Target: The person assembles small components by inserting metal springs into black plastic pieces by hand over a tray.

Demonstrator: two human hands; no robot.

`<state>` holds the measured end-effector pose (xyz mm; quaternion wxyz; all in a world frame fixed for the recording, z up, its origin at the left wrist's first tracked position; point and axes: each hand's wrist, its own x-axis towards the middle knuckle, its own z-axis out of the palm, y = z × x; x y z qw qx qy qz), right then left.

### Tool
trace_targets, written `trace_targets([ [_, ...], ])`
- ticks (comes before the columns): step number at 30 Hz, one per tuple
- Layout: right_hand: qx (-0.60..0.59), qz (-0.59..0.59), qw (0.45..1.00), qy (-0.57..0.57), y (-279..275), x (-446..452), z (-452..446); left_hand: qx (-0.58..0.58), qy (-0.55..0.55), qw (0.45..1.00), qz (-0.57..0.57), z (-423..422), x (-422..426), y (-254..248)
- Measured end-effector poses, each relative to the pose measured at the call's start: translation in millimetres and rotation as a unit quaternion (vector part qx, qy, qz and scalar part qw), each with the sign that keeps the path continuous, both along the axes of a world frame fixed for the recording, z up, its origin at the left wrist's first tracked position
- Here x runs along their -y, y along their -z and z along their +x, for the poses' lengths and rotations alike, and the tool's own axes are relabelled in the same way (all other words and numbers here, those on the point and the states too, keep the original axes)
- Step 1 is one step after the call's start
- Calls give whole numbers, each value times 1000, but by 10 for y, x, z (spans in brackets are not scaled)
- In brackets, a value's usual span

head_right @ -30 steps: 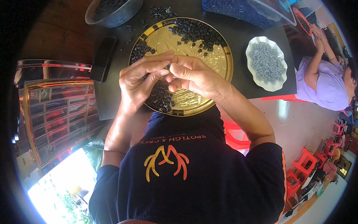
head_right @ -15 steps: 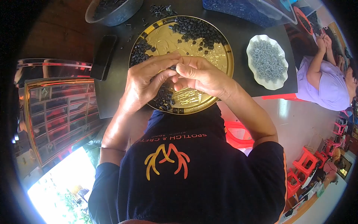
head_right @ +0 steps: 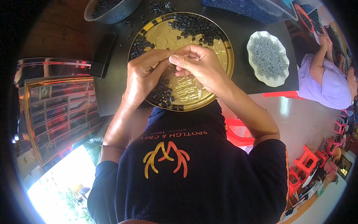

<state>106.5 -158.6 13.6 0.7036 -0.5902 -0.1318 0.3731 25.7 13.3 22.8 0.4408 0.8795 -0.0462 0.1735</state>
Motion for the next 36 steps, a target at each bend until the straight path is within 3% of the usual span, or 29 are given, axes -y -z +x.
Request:
trace_targets([
  [4,24,10,1000,16,26,16,-22,-7,4,1000,-19,3,-10,1],
  [7,35,15,999,5,18,34,-36,-74,-27,990,-119,-32,17,1],
  [13,61,-9,997,-39,-92,65,-45,-16,47,989,-141,-45,-95,77],
  [16,87,-23,995,-48,-89,65,-32,18,45,992,-120,-34,-96,99],
  [19,95,-51,993,-47,-111,50,-28,-1,47,985,-169,-52,-72,124],
  [28,109,15,994,-12,-82,32,-79,-147,29,897,-417,-158,-4,59],
  [36,70,64,995,6,-120,7,-94,-102,37,880,-462,-139,-25,151],
])
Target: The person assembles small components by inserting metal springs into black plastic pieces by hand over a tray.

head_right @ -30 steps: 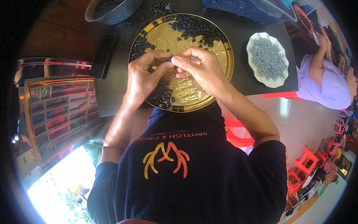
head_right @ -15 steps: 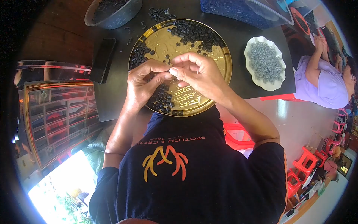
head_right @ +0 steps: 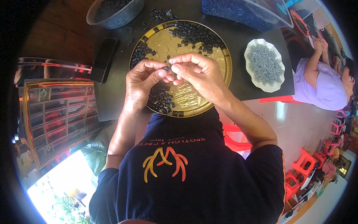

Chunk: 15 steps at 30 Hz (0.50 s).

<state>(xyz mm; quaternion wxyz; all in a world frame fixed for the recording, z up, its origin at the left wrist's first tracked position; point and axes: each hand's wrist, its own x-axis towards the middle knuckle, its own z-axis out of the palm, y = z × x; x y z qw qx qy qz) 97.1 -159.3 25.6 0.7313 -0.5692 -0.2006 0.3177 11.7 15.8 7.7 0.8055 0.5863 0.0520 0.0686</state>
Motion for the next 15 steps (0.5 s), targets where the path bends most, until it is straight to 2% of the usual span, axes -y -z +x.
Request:
trace_targets([
  [4,23,-22,999,-8,19,13,3,2,4,1000,-5,-8,23,-22],
  [10,-4,-50,999,-16,-16,5,-10,-33,2,999,28,-35,38,-64],
  [15,32,-135,988,-62,-94,45,36,-20,13,1000,15,-67,27,-42],
])
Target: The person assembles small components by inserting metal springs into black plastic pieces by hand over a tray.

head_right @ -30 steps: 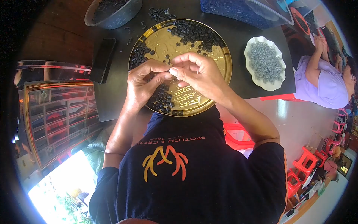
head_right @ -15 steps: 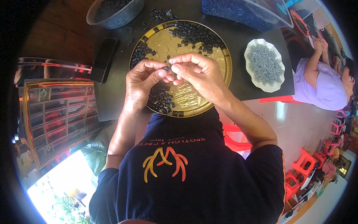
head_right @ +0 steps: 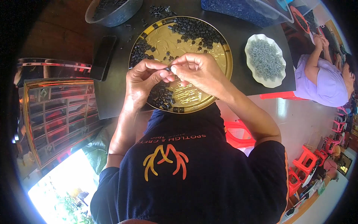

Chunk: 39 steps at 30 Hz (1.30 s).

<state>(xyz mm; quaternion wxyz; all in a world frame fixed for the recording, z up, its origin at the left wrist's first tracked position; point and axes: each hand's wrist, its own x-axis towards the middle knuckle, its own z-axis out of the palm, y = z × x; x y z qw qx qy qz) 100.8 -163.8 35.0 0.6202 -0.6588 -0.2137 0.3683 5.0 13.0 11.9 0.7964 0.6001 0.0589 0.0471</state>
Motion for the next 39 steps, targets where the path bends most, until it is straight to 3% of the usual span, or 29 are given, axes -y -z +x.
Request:
trace_targets([
  [4,36,-18,999,2,20,23,-16,-7,7,1000,-2,-11,15,19],
  [7,130,-43,991,9,26,33,-38,-7,10,1000,16,-6,39,60],
  [10,297,-30,954,23,5,30,-60,-8,11,1000,20,3,72,27],
  [13,321,-60,945,4,-61,28,-29,-15,16,999,27,35,66,4],
  [16,76,-59,995,-22,-67,37,105,-40,22,999,27,69,37,-21],
  [20,-29,-31,998,-51,-135,59,131,-36,26,998,39,41,18,-74],
  [23,-75,-16,995,-67,-87,100,149,-31,23,997,65,-1,23,-82],
  [26,-48,-30,996,-69,-120,97,119,-21,20,994,110,-10,20,-70],
  [29,75,-50,995,-52,-31,53,82,-30,17,985,170,28,-5,-39],
  [32,100,-7,995,-12,85,-4,82,-38,16,985,169,92,-17,-55],
  [34,32,-12,999,-21,27,14,117,-30,16,990,133,123,-26,-91],
  [39,-99,55,993,-30,-37,82,137,21,14,984,178,130,-49,-124],
])
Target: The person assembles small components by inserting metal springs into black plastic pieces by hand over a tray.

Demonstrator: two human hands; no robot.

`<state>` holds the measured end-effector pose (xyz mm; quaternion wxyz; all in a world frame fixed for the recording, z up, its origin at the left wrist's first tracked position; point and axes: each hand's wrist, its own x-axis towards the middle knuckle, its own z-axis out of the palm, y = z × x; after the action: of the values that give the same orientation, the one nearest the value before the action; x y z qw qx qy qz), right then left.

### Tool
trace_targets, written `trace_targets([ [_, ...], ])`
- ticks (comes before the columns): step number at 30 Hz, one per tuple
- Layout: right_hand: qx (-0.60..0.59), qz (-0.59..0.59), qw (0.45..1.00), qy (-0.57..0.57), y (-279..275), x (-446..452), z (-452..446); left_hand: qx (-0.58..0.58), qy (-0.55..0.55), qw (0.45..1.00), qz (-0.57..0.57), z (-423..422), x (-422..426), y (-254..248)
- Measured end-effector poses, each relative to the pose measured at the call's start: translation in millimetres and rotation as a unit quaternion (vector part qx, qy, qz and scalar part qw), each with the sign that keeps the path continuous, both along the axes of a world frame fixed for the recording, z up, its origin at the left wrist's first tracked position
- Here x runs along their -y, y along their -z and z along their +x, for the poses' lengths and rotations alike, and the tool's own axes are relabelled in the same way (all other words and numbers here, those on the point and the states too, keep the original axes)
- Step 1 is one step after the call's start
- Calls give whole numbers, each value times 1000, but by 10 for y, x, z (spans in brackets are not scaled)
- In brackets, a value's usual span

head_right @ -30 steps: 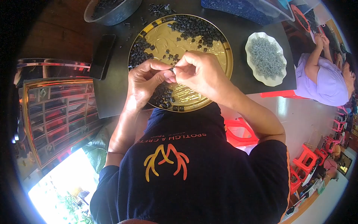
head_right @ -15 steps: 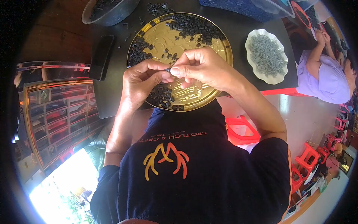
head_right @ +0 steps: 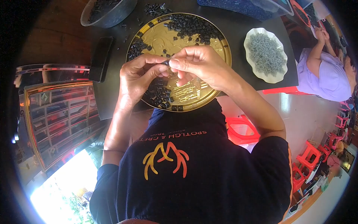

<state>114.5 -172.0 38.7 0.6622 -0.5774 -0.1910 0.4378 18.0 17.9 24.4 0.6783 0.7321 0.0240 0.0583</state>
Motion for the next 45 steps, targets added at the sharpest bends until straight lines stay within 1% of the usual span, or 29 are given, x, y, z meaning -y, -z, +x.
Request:
trace_targets([
  [1,-13,6,1000,3,0,4,-5,10,4,1000,5,4,-4,-2],
  [4,-30,9,999,11,8,16,-17,-3,1,999,-37,-1,6,21],
  [7,10,-8,1000,19,14,16,-38,-4,-5,999,-54,-14,47,37],
  [10,64,-63,996,7,-31,7,-33,-13,-7,998,-57,-21,57,50],
  [13,118,-71,990,19,50,-8,-63,-15,-3,998,-56,-28,60,51],
  [16,137,-65,988,16,55,-16,-60,-4,-14,999,-43,-34,83,57],
  [19,188,-103,977,10,8,-9,-72,26,-30,999,35,-38,101,110],
  [22,358,-112,927,24,128,-10,-92,97,-38,979,174,-28,143,44],
  [25,383,-109,916,42,166,-30,-66,14,-43,992,115,-15,155,66],
  [26,304,-112,946,23,127,-26,-55,-45,-30,998,37,-8,131,117],
  [28,143,-118,983,-15,-28,-8,0,-55,-17,996,-62,7,101,113],
  [29,129,-115,985,-18,-80,1,6,-60,-12,992,-111,12,77,110],
  [30,114,-111,987,-25,-124,7,0,-55,3,993,-104,13,39,109],
  [34,58,-62,996,-30,-68,5,50,-37,-2,986,-162,14,3,156],
  [37,76,-43,996,8,-37,-8,23,-38,-5,972,-233,36,-8,216],
  [40,141,11,988,64,-27,-40,-20,-51,0,951,-304,29,-30,225],
  [41,246,28,967,65,-13,-60,-2,-56,6,944,-324,30,-31,206],
  [43,444,64,891,66,6,-91,42,-63,19,935,-349,31,-24,183],
  [44,506,71,858,60,-29,-112,64,-66,26,933,-353,36,-18,176],
  [45,539,72,837,57,-17,-117,85,-69,33,931,-356,38,-14,171],
])
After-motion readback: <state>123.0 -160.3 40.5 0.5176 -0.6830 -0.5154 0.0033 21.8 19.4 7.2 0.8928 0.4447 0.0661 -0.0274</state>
